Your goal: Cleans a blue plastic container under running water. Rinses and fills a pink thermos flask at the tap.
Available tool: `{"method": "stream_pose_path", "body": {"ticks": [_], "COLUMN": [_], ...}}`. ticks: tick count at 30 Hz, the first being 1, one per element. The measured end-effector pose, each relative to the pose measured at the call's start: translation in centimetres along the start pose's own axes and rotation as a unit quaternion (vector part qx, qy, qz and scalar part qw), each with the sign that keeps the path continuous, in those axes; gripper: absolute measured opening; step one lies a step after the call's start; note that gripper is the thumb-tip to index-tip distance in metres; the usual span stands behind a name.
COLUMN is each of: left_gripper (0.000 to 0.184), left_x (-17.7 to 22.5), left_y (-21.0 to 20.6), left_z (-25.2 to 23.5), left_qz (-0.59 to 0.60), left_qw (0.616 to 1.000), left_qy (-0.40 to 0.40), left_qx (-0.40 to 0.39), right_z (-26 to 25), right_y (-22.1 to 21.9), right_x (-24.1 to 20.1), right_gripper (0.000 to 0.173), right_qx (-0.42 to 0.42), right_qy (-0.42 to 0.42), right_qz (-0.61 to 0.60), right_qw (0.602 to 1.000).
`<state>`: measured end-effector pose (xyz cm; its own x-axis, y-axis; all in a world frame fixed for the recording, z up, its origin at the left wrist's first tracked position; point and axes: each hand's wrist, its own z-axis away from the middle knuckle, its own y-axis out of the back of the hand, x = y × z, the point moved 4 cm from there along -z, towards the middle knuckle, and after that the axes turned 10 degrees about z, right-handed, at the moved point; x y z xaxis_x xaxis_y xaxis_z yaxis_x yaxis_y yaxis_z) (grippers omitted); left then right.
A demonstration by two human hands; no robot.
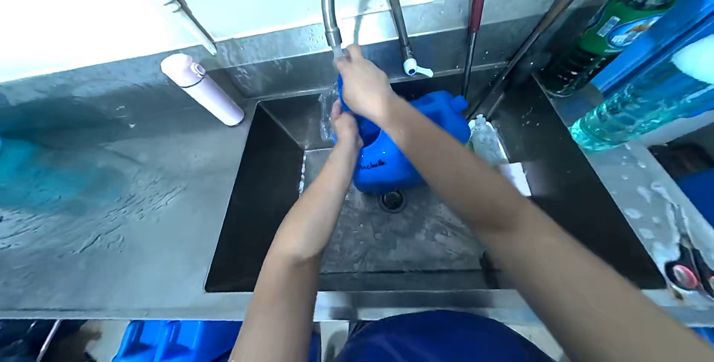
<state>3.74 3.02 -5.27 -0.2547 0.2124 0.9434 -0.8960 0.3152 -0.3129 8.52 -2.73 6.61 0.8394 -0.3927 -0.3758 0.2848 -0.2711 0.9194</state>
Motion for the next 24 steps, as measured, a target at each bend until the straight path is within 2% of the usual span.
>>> {"method": "stream_pose_path", "body": {"ticks": [1,2,3,4,5,6,7,8,9,10,11,13,14,15,16,17,18,19,20,21,22,24], "left_gripper": [0.035,0.034,0.038,0.040,0.039,0.037,0.037,0.039,0.040,0.041,0.043,0.046,0.048,0.049,0.046,0.043,0.039,0.036,0.037,0.039,0.040,0.044], "left_x": [0.7,2.0,3.5,5.1,6.4,7.4,7.9,7.9,7.6,6.6,5.2,2.4,1.4,1.0,1.0,1.6,2.7,4.1,5.7,7.3,8.6,10.7], "left_y": [-1.5,-2.8,-3.7,-4.2,-4.1,-3.2,-1.7,0.3,2.3,4.0,5.1,4.8,3.5,1.8,0.2,-1.0,-2.0,-2.5,-2.4,-1.4,0.5,6.4], "left_z": [-1.3,-2.2,-2.5,-2.1,-1.3,-0.1,1.0,2.1,3.1,3.9,4.4,4.4,3.8,2.7,1.2,-0.2,-1.4,-1.9,-1.7,-0.9,0.0,1.0], "left_qz": [-0.066,-0.155,-0.247,-0.313,-0.340,-0.340,-0.316,-0.272,-0.216,-0.155,-0.093,-0.006,0.027,0.051,0.054,0.038,0.001,-0.058,-0.136,-0.220,-0.296,-0.386], "left_qw": [0.996,0.982,0.956,0.931,0.920,0.921,0.933,0.951,0.971,0.986,0.995,0.993,0.992,0.992,0.995,0.998,0.999,0.989,0.964,0.922,0.866,0.780], "left_qy": [-0.043,-0.088,-0.123,-0.142,-0.142,-0.135,-0.127,-0.120,-0.100,-0.060,-0.007,0.084,0.108,0.109,0.083,0.044,-0.008,-0.076,-0.153,-0.236,-0.322,-0.417], "left_qx": [-0.032,-0.063,-0.097,-0.125,-0.137,-0.135,-0.116,-0.083,-0.038,0.006,0.041,0.079,0.067,0.044,0.019,-0.011,-0.049,-0.109,-0.168,-0.215,-0.244,-0.263], "right_z": [1.3,2.2,2.8,2.9,2.5,1.8,0.9,-0.2,-1.8,-3.3,-4.6,-5.0,-4.0,-2.5,-1.0,0.1,0.8,1.3,1.9,2.6,3.8,6.6], "right_y": [-0.9,-2.3,-4.1,-6.2,-8.5,-10.5,-11.9,-12.4,-12.1,-11.1,-9.8,-5.5,-3.2,-1.6,-1.4,-2.2,-3.9,-5.9,-7.9,-9.5,-11.1,-15.2], "right_x": [1.9,4.2,6.5,8.3,9.1,8.9,8.1,7.2,6.4,5.7,5.2,4.0,3.7,3.9,4.8,6.1,7.6,8.6,8.6,7.5,5.6,0.4], "right_gripper": [0.051,0.053,0.056,0.059,0.060,0.058,0.053,0.049,0.047,0.043,0.038,0.032,0.037,0.040,0.043,0.044,0.046,0.049,0.054,0.062,0.071,0.073], "right_qx": [0.112,0.212,0.260,0.273,0.247,0.192,0.109,0.010,-0.083,-0.148,-0.175,-0.161,-0.120,-0.035,0.081,0.195,0.273,0.295,0.281,0.264,0.260,0.292], "right_qy": [-0.026,-0.056,-0.094,-0.130,-0.157,-0.175,-0.177,-0.150,-0.102,-0.054,-0.016,0.031,0.043,0.050,0.040,0.012,-0.035,-0.095,-0.135,-0.139,-0.105,0.031], "right_qz": [-0.071,-0.151,-0.247,-0.361,-0.476,-0.566,-0.606,-0.593,-0.528,-0.434,-0.334,-0.166,-0.123,-0.118,-0.137,-0.176,-0.230,-0.283,-0.305,-0.288,-0.245,-0.155], "right_qw": [0.991,0.964,0.929,0.882,0.829,0.782,0.768,0.791,0.839,0.887,0.926,0.972,0.984,0.991,0.986,0.965,0.933,0.908,0.900,0.910,0.928,0.943]}}
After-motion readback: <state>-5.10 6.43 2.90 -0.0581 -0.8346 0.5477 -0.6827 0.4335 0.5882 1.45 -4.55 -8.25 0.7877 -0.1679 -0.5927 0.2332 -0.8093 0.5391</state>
